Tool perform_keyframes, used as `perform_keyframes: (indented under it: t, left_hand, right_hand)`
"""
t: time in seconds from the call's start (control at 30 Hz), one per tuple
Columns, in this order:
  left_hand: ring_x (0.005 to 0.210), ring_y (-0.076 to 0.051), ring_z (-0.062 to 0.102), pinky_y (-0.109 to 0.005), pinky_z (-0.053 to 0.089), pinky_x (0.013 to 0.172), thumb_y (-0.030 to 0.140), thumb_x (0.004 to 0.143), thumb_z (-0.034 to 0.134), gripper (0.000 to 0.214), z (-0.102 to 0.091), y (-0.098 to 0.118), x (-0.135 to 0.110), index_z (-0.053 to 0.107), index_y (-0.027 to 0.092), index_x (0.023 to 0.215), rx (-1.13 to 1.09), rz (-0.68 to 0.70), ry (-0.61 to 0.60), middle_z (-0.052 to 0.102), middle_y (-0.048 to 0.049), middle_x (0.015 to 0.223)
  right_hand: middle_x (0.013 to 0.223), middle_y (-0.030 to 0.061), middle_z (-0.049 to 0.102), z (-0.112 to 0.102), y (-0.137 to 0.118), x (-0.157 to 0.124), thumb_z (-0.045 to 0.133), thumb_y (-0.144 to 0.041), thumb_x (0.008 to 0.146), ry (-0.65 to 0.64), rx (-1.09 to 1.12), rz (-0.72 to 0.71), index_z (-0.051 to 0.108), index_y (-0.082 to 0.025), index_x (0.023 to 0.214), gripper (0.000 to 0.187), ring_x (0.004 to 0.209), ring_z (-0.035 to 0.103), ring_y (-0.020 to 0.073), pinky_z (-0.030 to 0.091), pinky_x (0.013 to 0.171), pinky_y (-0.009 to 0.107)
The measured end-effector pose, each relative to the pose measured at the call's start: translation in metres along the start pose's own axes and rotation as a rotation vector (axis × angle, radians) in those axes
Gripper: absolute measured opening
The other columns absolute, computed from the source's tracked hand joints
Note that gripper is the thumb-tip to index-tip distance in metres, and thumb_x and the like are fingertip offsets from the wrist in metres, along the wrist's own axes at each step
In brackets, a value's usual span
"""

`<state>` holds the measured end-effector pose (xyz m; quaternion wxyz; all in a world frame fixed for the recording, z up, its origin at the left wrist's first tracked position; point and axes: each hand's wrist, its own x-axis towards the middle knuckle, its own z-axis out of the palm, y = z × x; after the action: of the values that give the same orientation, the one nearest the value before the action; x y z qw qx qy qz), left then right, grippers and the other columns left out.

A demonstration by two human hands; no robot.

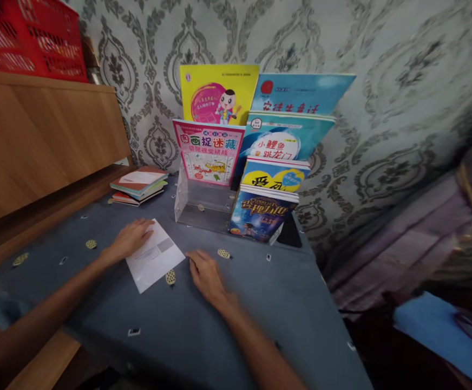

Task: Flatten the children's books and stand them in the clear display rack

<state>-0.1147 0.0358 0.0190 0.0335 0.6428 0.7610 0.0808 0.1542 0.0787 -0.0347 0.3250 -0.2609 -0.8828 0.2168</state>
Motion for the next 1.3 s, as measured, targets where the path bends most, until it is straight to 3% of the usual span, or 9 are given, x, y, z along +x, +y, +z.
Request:
perform_keyframes:
  t: [0.13,0.27,0.47,0.63,0.73,0.83,0.93,1.03,1.3]
  left_hand:
    - [0.125,-0.033,0.053,-0.046,0.045,0.1,0.036,0.099,0.04,0.041,0.001,-0.022,-0.004,0.057,0.017,0.131,0.154,-0.123,-0.053,0.058,-0.0147,0.134]
    - [0.119,-0.031,0.055,-0.042,0.048,0.096,0.043,0.096,0.044,0.043,-0.001,-0.021,-0.01,0.059,0.019,0.13,0.152,-0.13,-0.056,0.059,-0.0134,0.125]
    - [0.12,-0.03,0.055,-0.04,0.052,0.088,0.051,0.095,0.047,0.044,0.004,0.017,-0.025,0.06,0.021,0.124,0.113,-0.093,-0.071,0.057,-0.012,0.128]
    - [0.112,-0.026,0.058,-0.035,0.051,0.088,0.046,0.097,0.048,0.037,0.015,0.063,-0.045,0.062,0.02,0.119,0.108,0.033,-0.035,0.06,-0.0103,0.116]
    - [0.112,-0.026,0.057,-0.034,0.051,0.085,0.041,0.098,0.047,0.031,0.023,0.08,-0.051,0.063,0.02,0.115,0.129,0.092,-0.013,0.061,-0.0104,0.115]
    - [0.118,-0.027,0.055,-0.04,0.049,0.094,0.028,0.098,0.045,0.029,0.036,0.085,-0.05,0.063,0.019,0.118,0.114,0.195,0.033,0.061,-0.0126,0.126]
    - [0.136,-0.026,0.045,-0.044,0.043,0.106,0.013,0.093,0.04,0.043,0.053,0.084,-0.045,0.058,0.018,0.132,0.014,0.336,0.071,0.057,-0.0127,0.141]
    - [0.144,-0.024,0.04,-0.045,0.037,0.114,0.009,0.089,0.041,0.054,0.063,0.083,-0.041,0.051,0.017,0.141,-0.023,0.403,0.057,0.054,-0.0116,0.148]
    - [0.14,-0.028,0.046,-0.045,0.041,0.108,0.026,0.099,0.042,0.041,0.047,0.086,-0.036,0.055,0.019,0.137,0.117,0.243,0.074,0.053,-0.0139,0.149]
  right_hand:
    - [0.102,0.0064,0.073,0.0,-0.004,-0.001,0.045,-0.01,0.095,-0.017,0.0,-0.006,0.07,-0.024,0.115,0.035,0.096,0.069,0.0199,0.057,0.088,0.034]
    - [0.111,0.009,0.072,0.003,-0.007,-0.002,0.045,-0.009,0.095,0.009,-0.007,-0.03,0.069,-0.022,0.115,0.034,0.102,0.067,0.0215,0.055,0.092,0.038]
    - [0.12,0.013,0.069,0.002,-0.015,-0.008,0.048,-0.008,0.094,0.023,-0.106,-0.079,0.07,-0.02,0.115,0.033,0.114,0.062,0.0261,0.05,0.099,0.047]
    - [0.123,0.0123,0.068,-0.002,-0.026,-0.017,0.049,-0.009,0.094,-0.048,-0.121,-0.12,0.068,-0.021,0.117,0.032,0.118,0.059,0.0251,0.049,0.101,0.045]
    - [0.126,0.0142,0.066,-0.002,-0.029,-0.019,0.05,-0.01,0.095,-0.089,-0.152,-0.11,0.069,-0.017,0.114,0.028,0.118,0.058,0.0258,0.048,0.103,0.044]
    - [0.132,0.0172,0.063,0.001,-0.028,-0.019,0.05,-0.013,0.095,-0.124,-0.2,-0.064,0.067,-0.012,0.117,0.028,0.121,0.055,0.0279,0.045,0.107,0.046]
    - [0.137,0.0207,0.059,0.005,-0.025,-0.018,0.049,-0.014,0.095,-0.122,-0.232,0.017,0.061,-0.008,0.127,0.034,0.129,0.051,0.0292,0.041,0.112,0.048]
    - [0.14,0.0222,0.056,0.008,-0.022,-0.017,0.049,-0.018,0.096,-0.123,-0.254,0.07,0.055,-0.007,0.134,0.04,0.134,0.048,0.03,0.037,0.115,0.05]
    - [0.146,0.0228,0.052,0.008,-0.021,-0.017,0.049,-0.023,0.098,-0.142,-0.29,0.097,0.057,-0.01,0.134,0.039,0.141,0.043,0.0314,0.032,0.117,0.054]
